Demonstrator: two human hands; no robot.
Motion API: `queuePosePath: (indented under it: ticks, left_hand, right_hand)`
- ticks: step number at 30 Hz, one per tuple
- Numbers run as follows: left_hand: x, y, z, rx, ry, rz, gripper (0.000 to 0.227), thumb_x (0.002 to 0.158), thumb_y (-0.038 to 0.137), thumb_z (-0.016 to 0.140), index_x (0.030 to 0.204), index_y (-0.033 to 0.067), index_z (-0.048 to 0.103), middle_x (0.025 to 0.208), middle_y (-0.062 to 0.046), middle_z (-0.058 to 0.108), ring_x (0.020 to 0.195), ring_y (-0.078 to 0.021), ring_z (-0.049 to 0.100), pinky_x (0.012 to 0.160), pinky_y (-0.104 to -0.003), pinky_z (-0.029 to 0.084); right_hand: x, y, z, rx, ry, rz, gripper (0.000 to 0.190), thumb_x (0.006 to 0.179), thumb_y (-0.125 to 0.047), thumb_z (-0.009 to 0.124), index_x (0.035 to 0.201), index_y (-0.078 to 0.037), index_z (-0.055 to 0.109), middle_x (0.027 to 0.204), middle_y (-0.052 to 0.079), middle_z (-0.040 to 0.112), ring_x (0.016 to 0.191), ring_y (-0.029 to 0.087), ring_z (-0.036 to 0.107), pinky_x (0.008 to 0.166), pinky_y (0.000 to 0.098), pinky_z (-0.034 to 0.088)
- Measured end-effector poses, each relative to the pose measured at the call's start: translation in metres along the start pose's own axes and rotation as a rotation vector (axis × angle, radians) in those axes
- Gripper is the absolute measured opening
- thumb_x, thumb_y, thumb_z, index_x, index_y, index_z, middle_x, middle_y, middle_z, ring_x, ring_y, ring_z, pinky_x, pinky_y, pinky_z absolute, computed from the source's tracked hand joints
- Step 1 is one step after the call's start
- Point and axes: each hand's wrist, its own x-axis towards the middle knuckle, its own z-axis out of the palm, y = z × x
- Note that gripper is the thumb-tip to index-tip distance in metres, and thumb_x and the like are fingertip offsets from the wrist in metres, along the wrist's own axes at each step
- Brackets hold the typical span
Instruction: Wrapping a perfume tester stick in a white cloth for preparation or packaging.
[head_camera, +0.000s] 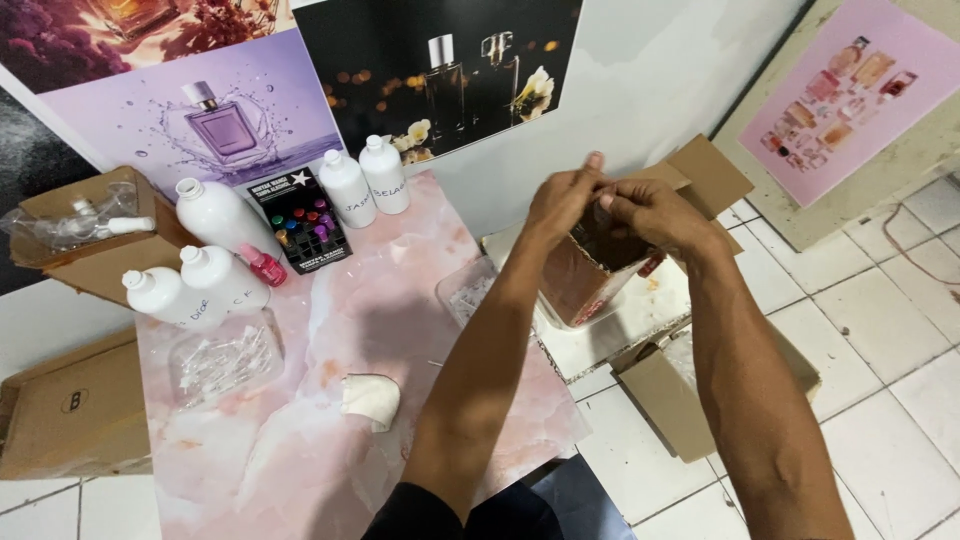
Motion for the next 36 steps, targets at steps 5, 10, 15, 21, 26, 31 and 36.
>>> queuePosePath:
  ticks: [5, 10, 15, 21, 26, 31, 36]
  left_hand:
    - [-0.009, -0.031, 0.015, -0.339, 0.265, 0.357, 0.041, 0.106, 0.041, 0.057, 0.111, 0.0062, 0.077, 0.096, -0.015, 0.074, 0.094, -0.0242, 0.067, 0.089, -0.039, 0.055]
    - [-0.055, -0.029, 0.019, -0.599, 0.201, 0.284, 0.057, 0.103, 0.055, 0.06, 0.119, 0.0025, 0.073, 0.104, -0.016, 0.071, 0.097, -0.0231, 0.068, 0.082, -0.038, 0.059]
    - [-0.081, -0.055, 0.012, -0.866, 0.177, 0.311, 0.032, 0.093, 0.01, 0.079, 0.12, -0.0055, 0.069, 0.1, -0.014, 0.071, 0.09, -0.0191, 0.073, 0.079, -0.033, 0.064]
    - [-0.115, -0.103, -0.027, -0.845, 0.22, 0.262, 0.03, 0.093, 0.003, 0.076, 0.119, -0.008, 0.066, 0.102, -0.017, 0.072, 0.091, -0.0222, 0.074, 0.081, -0.034, 0.064]
    - [-0.151, -0.14, -0.062, -0.851, 0.265, 0.271, 0.029, 0.095, 0.002, 0.072, 0.121, -0.0079, 0.065, 0.104, -0.018, 0.072, 0.093, -0.0247, 0.075, 0.084, -0.034, 0.065]
    - [-0.191, -0.164, -0.088, -0.795, 0.36, 0.229, 0.027, 0.096, 0.004, 0.071, 0.119, -0.0069, 0.066, 0.106, -0.018, 0.072, 0.094, -0.0224, 0.074, 0.086, -0.034, 0.064]
    - [-0.241, -0.193, -0.11, -0.676, 0.457, 0.176, 0.038, 0.087, 0.003, 0.081, 0.12, -0.0081, 0.065, 0.107, -0.02, 0.07, 0.092, -0.0241, 0.074, 0.085, -0.037, 0.064]
  right_hand:
    - [-0.053, -0.043, 0.016, 0.037, 0.18, -0.31, 0.023, 0.101, -0.015, 0.069, 0.119, -0.002, 0.073, 0.093, 0.009, 0.066, 0.088, 0.014, 0.062, 0.079, 0.0317, 0.057]
    - [-0.071, -0.045, 0.037, -0.225, 0.4, -0.662, 0.037, 0.081, -0.012, 0.09, 0.116, -0.009, 0.078, 0.1, 0.011, 0.073, 0.096, 0.025, 0.071, 0.079, 0.0341, 0.059]
    - [-0.093, -0.052, 0.081, -0.358, 0.435, -0.924, 0.039, 0.081, -0.004, 0.086, 0.118, -0.005, 0.075, 0.116, 0.018, 0.073, 0.111, 0.039, 0.07, 0.093, 0.0476, 0.056]
    - [-0.101, -0.053, 0.137, -0.183, 0.322, -0.885, 0.04, 0.08, 0.001, 0.084, 0.119, -0.005, 0.076, 0.116, 0.015, 0.074, 0.108, 0.035, 0.072, 0.09, 0.0453, 0.058]
    - [-0.102, -0.053, 0.187, 0.064, 0.23, -0.818, 0.031, 0.082, 0.008, 0.082, 0.112, 0.002, 0.077, 0.105, 0.02, 0.075, 0.093, 0.031, 0.075, 0.079, 0.0375, 0.063]
    - [-0.102, -0.046, 0.238, 0.055, 0.168, -0.842, 0.021, 0.084, 0.008, 0.081, 0.103, 0.001, 0.08, 0.099, 0.018, 0.075, 0.087, 0.031, 0.075, 0.071, 0.0391, 0.062]
    - [-0.116, -0.035, 0.298, 0.056, 0.11, -0.863, 0.018, 0.087, 0.012, 0.078, 0.103, 0.004, 0.079, 0.094, 0.02, 0.074, 0.081, 0.032, 0.073, 0.069, 0.0403, 0.059]
